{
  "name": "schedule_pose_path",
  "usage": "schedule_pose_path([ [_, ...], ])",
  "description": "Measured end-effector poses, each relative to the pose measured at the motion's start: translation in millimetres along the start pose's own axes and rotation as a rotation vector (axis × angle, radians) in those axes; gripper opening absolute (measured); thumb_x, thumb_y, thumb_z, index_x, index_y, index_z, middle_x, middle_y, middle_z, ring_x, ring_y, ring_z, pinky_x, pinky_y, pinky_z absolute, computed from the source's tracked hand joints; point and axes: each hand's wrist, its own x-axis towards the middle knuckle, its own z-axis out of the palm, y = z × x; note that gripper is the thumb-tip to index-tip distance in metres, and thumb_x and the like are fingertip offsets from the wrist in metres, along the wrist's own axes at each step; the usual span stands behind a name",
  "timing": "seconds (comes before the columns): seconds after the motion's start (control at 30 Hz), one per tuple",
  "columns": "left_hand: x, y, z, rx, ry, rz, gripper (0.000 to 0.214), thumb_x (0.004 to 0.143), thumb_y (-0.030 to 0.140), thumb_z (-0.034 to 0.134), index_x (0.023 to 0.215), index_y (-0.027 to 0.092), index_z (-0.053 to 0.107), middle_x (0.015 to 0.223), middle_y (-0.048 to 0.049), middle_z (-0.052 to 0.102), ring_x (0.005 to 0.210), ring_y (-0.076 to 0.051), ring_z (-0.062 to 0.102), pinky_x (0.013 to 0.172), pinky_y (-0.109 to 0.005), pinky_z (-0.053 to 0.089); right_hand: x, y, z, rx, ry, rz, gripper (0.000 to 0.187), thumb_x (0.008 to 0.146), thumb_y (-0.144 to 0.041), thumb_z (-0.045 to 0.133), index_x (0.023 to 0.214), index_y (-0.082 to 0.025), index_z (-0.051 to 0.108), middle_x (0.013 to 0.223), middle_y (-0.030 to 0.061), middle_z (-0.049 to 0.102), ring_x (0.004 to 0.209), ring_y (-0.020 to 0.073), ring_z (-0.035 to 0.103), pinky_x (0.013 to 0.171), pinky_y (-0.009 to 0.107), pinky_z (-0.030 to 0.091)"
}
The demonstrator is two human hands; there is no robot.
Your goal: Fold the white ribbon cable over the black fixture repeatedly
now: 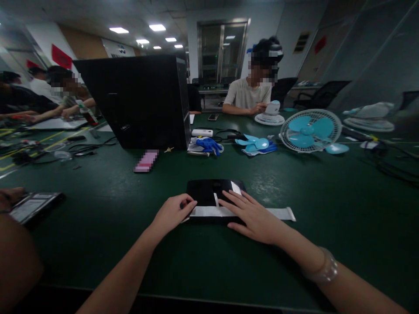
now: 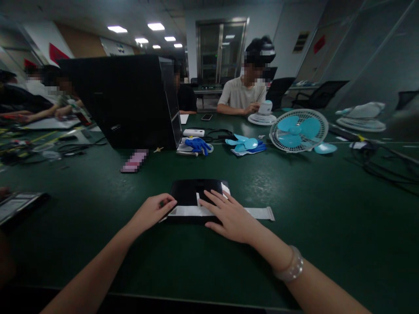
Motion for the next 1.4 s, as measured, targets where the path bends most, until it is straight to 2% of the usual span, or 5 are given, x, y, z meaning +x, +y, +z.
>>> schedule_pose_path([
  [0.17,1,-3,-1.5,-0.022,0.097,0.004,0.043,0.093,0.054,0.043,0.105,0.02,0.066,0.095,-0.0059,0.069,0.082,-0.021,0.062,0.068,-0.031,0.044,-6,19,-3,0.073,-0.106,0.088,0.084,0.089,-0.058,0.052,0.156,-0.026,0.013,0.161,0.0086,0.016,0.146,0.0294,0.018,0.118,0.058,0.008],
  [0.43,6,-11,3.1,-0.009,0.17,0.048,0.042,0.093,0.053,0.042,0.101,0.02,0.067,0.09,-0.0043,0.07,0.076,-0.019,0.062,0.065,-0.029,0.043,-6,20,-8,0.112,-0.192,0.168,0.085,0.088,-0.056,0.051,0.157,-0.023,0.014,0.161,0.0063,0.016,0.146,0.0288,0.016,0.119,0.053,0.006],
  [0.83,3,-13,2.5,-0.071,0.113,0.016,0.044,0.093,0.055,0.041,0.104,0.02,0.066,0.084,-0.0028,0.065,0.069,-0.017,0.058,0.059,-0.027,0.042,-23,62,-17,0.005,-0.233,0.46,0.094,0.084,-0.068,0.044,0.157,-0.018,0.013,0.159,0.0121,0.021,0.144,0.0315,0.022,0.116,0.058,0.013],
  [1.1,5,-18,3.5,-0.072,0.107,0.023,0.046,0.092,0.057,0.041,0.104,0.02,0.065,0.085,-0.0029,0.064,0.069,-0.017,0.058,0.06,-0.027,0.042,-56,139,-18,-0.06,-0.152,0.966,0.087,0.083,-0.065,0.045,0.153,-0.016,0.028,0.156,0.0165,0.031,0.14,0.0372,0.032,0.11,0.057,0.031],
  [1.4,5,-19,2.8,-0.063,0.114,0.028,0.045,0.092,0.057,0.041,0.102,0.02,0.065,0.084,-0.0025,0.064,0.07,-0.018,0.058,0.061,-0.028,0.044,-103,167,-39,-0.043,-0.053,1.65,0.089,0.087,-0.069,0.03,0.148,-0.005,0.035,0.148,0.0321,0.032,0.133,0.0482,0.034,0.099,0.062,0.031],
])
